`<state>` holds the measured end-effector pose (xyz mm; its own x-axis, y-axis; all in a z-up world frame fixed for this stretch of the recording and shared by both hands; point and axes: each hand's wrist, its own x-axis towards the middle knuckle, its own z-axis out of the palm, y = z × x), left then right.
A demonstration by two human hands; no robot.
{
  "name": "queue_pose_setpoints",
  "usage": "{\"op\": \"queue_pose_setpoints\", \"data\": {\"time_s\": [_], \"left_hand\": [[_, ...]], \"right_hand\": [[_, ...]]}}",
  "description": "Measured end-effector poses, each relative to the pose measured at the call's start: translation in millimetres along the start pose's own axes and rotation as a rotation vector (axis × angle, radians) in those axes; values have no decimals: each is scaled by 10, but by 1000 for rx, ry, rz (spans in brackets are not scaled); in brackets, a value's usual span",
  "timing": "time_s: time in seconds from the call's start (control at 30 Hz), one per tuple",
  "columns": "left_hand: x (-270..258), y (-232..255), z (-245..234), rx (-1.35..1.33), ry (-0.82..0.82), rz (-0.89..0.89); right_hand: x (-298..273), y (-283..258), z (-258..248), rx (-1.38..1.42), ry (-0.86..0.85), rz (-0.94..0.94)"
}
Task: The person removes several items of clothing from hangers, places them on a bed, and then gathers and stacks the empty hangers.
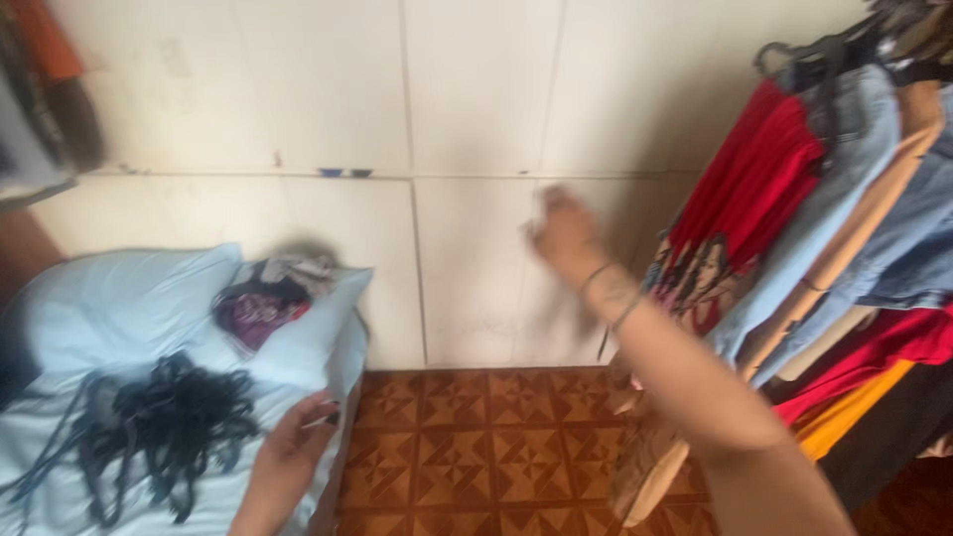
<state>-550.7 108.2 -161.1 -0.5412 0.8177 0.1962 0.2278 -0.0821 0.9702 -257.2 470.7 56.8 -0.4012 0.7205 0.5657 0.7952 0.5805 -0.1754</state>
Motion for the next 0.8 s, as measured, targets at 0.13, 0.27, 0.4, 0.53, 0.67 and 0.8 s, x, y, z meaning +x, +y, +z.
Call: {"op": "queue_pose_setpoints", "data": {"time_s": [0.13, 0.27, 0.4, 0.53, 0.67, 0.8], "left_hand": [[219, 297, 970, -119, -130, -136], [265, 612, 1697, -30, -350, -57], [197, 964, 1958, 101, -460, -90], [159, 1212, 1992, 74, -415, -259], [200, 1318, 1956, 54, -339, 1], [203, 1711, 1998, 52, -281, 29]], "right_hand": [[732, 2000, -1036, -820, 412, 205], [1191, 3229, -1477, -1088, 539, 373], [1432, 3409, -1411, -784, 442, 422], [1419, 3097, -1689, -712, 289, 379], [1212, 2569, -2102, -683, 449, 210], [936, 1895, -2491, -574, 478, 7]]}}
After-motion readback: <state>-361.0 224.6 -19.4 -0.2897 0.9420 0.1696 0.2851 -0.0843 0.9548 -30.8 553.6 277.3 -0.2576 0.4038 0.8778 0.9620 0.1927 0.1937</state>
